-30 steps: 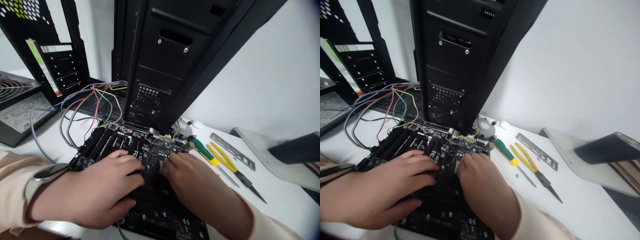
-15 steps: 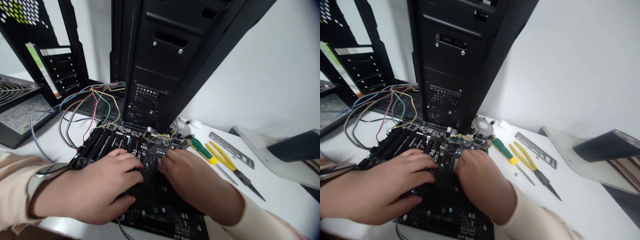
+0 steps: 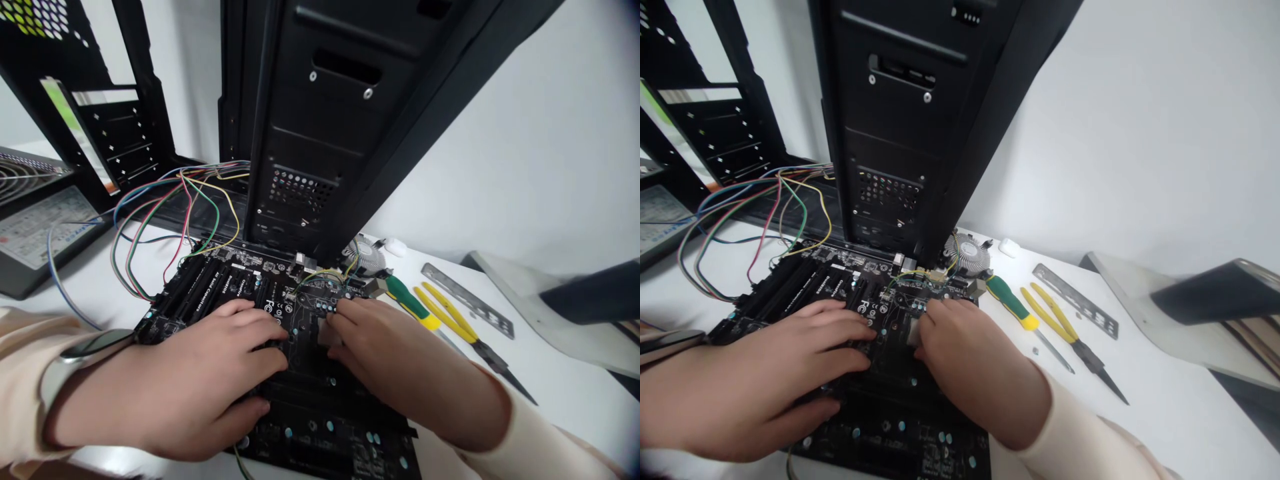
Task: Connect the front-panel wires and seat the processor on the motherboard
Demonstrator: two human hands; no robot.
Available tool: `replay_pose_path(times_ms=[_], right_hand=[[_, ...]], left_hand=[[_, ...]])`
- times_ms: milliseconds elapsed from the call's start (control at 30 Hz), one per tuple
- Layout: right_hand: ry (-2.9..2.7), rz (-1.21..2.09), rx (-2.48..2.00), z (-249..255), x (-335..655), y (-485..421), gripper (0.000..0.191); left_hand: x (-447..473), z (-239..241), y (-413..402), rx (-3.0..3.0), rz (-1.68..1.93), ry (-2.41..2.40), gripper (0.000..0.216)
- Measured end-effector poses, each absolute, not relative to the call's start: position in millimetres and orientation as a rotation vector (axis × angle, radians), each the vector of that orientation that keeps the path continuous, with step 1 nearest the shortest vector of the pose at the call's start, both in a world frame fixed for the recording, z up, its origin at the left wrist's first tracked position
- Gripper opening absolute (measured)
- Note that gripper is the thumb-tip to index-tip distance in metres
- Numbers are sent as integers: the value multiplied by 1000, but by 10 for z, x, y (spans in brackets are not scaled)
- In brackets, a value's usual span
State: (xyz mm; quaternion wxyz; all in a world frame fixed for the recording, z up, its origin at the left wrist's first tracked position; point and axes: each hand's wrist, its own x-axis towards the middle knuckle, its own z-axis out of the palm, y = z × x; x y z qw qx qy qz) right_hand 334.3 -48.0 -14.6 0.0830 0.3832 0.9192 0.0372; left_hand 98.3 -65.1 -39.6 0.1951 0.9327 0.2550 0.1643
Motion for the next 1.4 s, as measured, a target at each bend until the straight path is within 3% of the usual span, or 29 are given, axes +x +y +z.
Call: replay_pose_path(times_ms=[667,1400], right_hand=[[2808,335,1162,-230,3345,-536,17],[2703,111,1221,-202,3294,-532,4]], left_hand=[[989,-394,-652,2610,500,731,22],[993,-405,-650,2619,479,722,22]])
